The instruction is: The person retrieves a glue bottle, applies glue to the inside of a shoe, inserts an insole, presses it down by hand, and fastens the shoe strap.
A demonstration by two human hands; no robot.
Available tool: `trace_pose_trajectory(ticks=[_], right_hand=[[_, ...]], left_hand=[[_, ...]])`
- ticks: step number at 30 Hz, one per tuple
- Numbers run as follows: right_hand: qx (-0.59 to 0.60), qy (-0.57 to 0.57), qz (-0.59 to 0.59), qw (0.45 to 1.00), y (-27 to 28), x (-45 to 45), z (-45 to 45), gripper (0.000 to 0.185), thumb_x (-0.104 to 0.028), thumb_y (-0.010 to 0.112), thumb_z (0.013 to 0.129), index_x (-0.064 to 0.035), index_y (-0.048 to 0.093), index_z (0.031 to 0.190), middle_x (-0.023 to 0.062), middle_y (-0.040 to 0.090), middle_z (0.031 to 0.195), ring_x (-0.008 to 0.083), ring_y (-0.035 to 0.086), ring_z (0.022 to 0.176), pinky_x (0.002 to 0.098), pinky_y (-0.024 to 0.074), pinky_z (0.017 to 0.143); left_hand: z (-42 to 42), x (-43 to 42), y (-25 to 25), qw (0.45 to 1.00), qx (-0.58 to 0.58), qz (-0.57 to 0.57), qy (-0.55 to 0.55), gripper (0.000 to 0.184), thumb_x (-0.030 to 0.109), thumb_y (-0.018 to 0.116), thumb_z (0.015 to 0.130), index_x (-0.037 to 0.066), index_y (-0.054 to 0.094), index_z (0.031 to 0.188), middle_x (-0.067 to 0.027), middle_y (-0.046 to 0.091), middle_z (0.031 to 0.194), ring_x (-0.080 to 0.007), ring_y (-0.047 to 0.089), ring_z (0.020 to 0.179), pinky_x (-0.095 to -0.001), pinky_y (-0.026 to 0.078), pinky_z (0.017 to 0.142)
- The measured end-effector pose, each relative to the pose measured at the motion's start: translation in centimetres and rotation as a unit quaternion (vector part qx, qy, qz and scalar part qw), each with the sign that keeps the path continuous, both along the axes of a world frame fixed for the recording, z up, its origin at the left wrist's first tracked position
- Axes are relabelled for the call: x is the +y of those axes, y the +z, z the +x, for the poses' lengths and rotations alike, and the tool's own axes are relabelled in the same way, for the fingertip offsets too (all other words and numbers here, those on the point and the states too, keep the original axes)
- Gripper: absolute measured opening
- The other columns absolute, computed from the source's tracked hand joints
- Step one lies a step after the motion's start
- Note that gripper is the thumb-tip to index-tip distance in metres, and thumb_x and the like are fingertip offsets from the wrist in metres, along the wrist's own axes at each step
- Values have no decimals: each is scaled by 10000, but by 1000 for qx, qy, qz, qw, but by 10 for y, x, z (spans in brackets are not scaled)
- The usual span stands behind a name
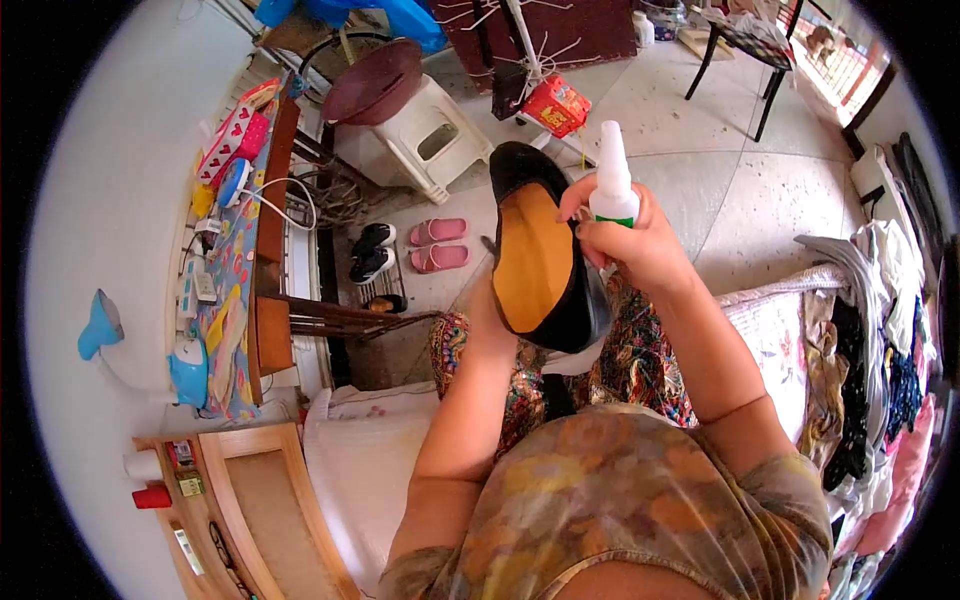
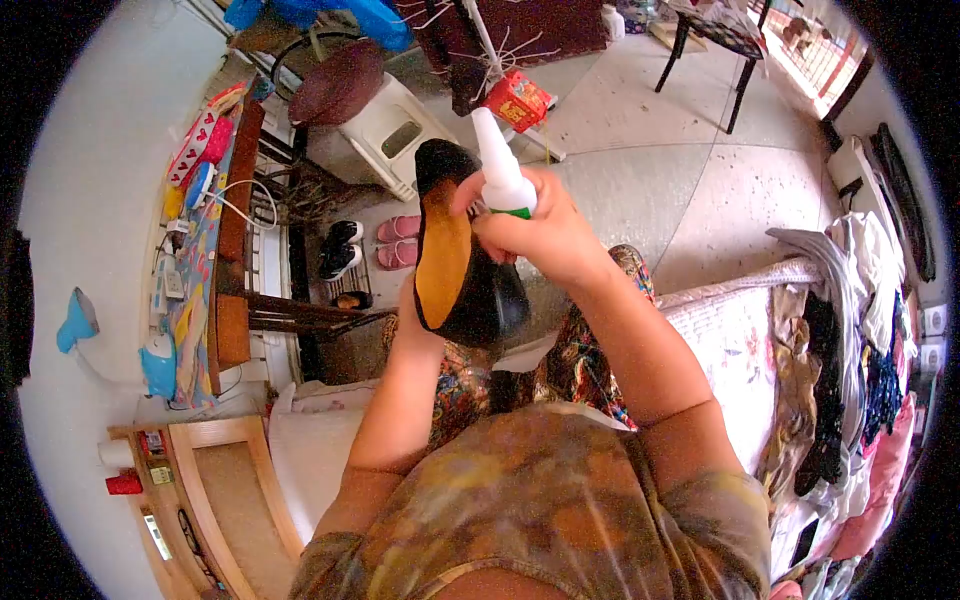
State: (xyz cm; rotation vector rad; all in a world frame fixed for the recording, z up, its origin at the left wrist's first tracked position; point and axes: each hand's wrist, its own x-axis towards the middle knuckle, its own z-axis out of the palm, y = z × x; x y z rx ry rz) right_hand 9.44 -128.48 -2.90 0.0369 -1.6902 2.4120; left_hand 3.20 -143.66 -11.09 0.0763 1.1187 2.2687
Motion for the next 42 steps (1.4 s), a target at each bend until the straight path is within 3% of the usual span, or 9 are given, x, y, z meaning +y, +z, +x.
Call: trace_pose_trajectory(ticks=[7, 11, 14, 17, 25, 30, 33, 38, 42], right_hand=[[-11, 9, -69, 998, -19, -3, -3, 173, -21, 515, 661, -4, 537, 833, -7, 449, 556, 68, 430, 441, 199, 334, 412], [-25, 19, -80, 996, -31, -1, -1, 178, -27, 519, 675, -6, 529, 851, -4, 449, 553, 67, 428, 437, 199, 332, 408], [-31, 24, -89, 995, -31, -3, 1, 189, -27, 515, 681, -10, 536, 868, -6, 457, 544, 64, 424, 437, 197, 325, 409], [-39, 22, -74, 996, -32, -3, 3, 224, -29, 518, 684, -8, 542, 906, -12, 460, 541, 58, 417, 441, 196, 322, 412], [-84, -38, 24, 995, -37, -13, -2, 243, -70, 542, 735, -30, 549, 975, -31, 454, 563, 37, 400, 469, 188, 298, 431], [-93, -101, 48, 989, -49, -12, -2, 265, -153, 540, 798, -29, 485, 1026, -25, 440, 565, 54, 382, 480, 211, 296, 433], [-76, -104, -1, 992, -55, -12, -2, 238, -208, 509, 834, -18, 482, 976, 2, 465, 594, 77, 402, 504, 226, 310, 450], [-61, -125, 30, 990, -77, 1, -5, 276, -283, 429, 880, -24, 518, 916, 34, 540, 863, 112, 477, 805, 258, 370, 731], [-91, -130, 58, 986, -70, 2, -4, 322, -328, 415, 884, -51, 528, 1004, 10, 530, 935, 114, 443, 879, 266, 347, 780]], left_hand=[[5, 19, 14, 966, 237, 87, -55, 272, 190, 413, 873, 44, 423, 1103, -63, 510, 998, -161, 507, 896, -268, 430, 763], [8, 9, 10, 991, 63, 113, -42, 303, 240, 395, 877, 43, 417, 1107, -79, 509, 1009, -182, 520, 868, -288, 445, 734], [3, 8, -7, 986, 52, 124, -93, 353, 305, 383, 878, 47, 412, 1117, -83, 515, 1009, -183, 525, 864, -294, 451, 722], [16, 6, 31, 970, -69, 213, -98, 427, 401, 352, 877, 59, 414, 1125, -88, 531, 988, -189, 535, 850, -300, 455, 713], [1, -13, -5, 989, -63, 135, -23, 471, 421, 377, 873, 84, 358, 1202, -72, 467, 1151, -200, 460, 1053, -357, 370, 886], [-9, -15, -4, 987, 104, -17, 121, 494, 308, 540, 826, 58, 329, 1197, -67, 467, 1094, -176, 461, 992, -315, 394, 828], [-14, -22, 1, 991, 68, -42, 106, 461, 314, 563, 810, 33, 391, 1132, -67, 509, 1031, -173, 503, 921, -309, 422, 783], [-16, -30, -6, 997, -6, 76, 15, 510, 379, 505, 828, 0, 397, 1152, -110, 511, 1087, -227, 518, 977, -368, 418, 830], [-2, -27, 0, 985, -82, 146, -42, 567, 440, 408, 851, 20, 344, 1227, -127, 436, 1206, -274, 432, 1100, -412, 332, 933]])
